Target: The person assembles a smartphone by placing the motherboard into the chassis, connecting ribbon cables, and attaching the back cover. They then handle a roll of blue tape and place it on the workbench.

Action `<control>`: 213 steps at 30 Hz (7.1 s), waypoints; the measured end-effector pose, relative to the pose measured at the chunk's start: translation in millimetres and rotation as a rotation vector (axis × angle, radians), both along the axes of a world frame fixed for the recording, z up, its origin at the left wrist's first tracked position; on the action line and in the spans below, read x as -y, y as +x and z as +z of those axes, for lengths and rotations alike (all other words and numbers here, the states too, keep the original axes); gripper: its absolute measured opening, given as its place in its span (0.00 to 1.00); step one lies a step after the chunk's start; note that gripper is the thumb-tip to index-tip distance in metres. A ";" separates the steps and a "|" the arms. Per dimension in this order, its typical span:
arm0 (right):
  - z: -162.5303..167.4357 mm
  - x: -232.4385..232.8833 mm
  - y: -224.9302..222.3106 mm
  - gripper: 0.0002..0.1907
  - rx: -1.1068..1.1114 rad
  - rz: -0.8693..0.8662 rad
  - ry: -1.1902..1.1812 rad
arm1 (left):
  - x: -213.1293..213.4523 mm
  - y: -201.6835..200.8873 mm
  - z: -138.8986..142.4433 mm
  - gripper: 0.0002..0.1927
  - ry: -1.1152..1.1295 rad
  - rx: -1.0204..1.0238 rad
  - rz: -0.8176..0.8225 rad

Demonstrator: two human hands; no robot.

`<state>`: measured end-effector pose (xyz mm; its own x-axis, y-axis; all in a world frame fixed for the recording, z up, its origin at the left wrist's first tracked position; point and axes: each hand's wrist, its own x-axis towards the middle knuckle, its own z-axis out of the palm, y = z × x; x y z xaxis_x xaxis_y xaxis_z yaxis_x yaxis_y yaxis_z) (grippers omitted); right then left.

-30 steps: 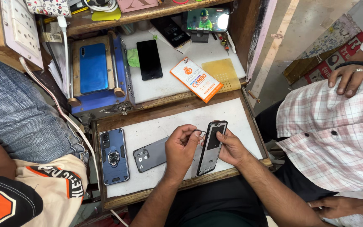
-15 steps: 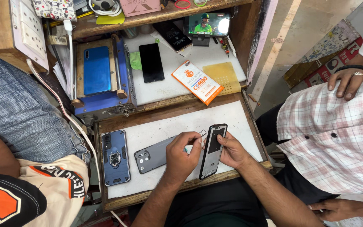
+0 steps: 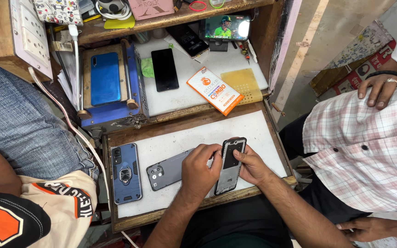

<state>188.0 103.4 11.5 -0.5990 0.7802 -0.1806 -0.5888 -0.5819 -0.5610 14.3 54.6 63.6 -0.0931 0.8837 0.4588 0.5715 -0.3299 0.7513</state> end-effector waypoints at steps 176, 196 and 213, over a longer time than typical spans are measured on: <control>-6.8 -6.7 -41.8 0.25 0.012 -0.317 -0.027 | 10.0 -3.2 -64.4 0.25 -0.091 0.090 0.024; -19.5 -3.5 -35.0 0.15 0.184 -0.248 0.166 | 6.0 -22.9 -22.9 0.10 -0.280 0.042 0.045; -20.9 1.1 -34.9 0.10 0.297 -0.261 0.271 | -8.5 -17.7 -25.1 0.11 -0.330 0.160 0.016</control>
<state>153.2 102.2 -9.4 -0.3296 0.9404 -0.0835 -0.4870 -0.2451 -0.8383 -3.4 63.0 38.5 -0.1561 0.9794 0.1281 0.4409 -0.0470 0.8963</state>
